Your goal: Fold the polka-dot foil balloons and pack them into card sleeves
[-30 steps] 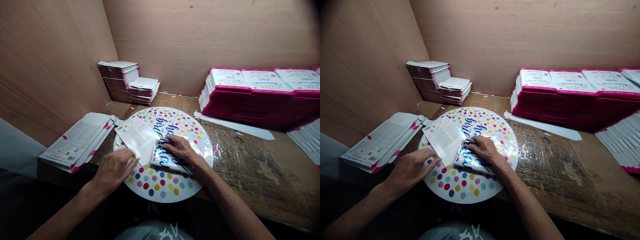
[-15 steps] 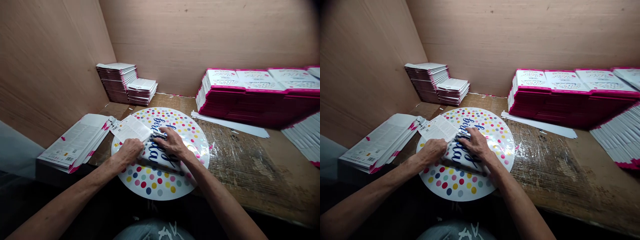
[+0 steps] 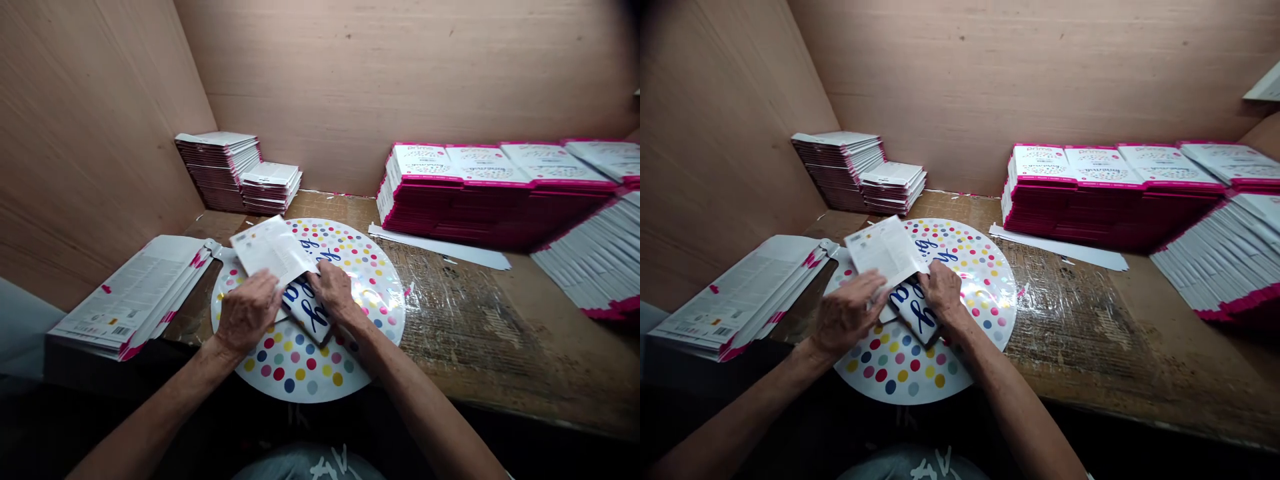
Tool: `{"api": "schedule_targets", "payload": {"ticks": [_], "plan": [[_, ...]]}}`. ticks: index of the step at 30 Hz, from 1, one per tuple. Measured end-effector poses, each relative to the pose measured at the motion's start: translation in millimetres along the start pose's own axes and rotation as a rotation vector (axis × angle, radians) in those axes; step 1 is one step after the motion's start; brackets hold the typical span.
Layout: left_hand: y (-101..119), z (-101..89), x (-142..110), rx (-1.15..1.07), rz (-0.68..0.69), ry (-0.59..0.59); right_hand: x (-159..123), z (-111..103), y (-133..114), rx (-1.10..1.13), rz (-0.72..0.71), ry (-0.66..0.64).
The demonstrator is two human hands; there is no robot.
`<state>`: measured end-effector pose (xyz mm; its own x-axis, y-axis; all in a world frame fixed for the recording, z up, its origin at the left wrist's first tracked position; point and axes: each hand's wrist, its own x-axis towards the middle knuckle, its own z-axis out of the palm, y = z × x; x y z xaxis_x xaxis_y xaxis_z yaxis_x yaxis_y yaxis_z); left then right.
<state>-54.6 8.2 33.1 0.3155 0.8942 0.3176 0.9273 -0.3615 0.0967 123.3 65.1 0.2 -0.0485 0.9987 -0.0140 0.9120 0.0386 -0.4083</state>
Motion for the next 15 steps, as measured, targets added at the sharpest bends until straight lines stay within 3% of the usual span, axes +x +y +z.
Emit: {"api": "schedule_targets", "payload": {"ticks": [2,3,5,8,11,13,15], "plan": [[7,9.0,-7,-0.207,-0.258,0.257,1,-2,6,0.108,-0.004,0.059],[11,14.9,-9,-0.354,-0.38,0.315,2,-3,8,0.175,-0.019,0.074],[18,28.2,-10,-0.715,-0.577,0.307,-3,-6,10,0.298,-0.071,0.073],[27,44.7,-4,-1.136,-0.747,0.327,-28,-9,15,0.362,-0.251,0.154],[33,45.9,-4,-1.256,-0.76,0.399,-70,-4,28,0.22,-0.593,0.247],[37,38.3,-10,-1.332,-0.673,0.302,-93,2,38,0.128,-0.745,0.315],[39,28.7,-15,-1.463,-0.553,0.134,-106,5,45,0.13,-0.81,0.394]]}}
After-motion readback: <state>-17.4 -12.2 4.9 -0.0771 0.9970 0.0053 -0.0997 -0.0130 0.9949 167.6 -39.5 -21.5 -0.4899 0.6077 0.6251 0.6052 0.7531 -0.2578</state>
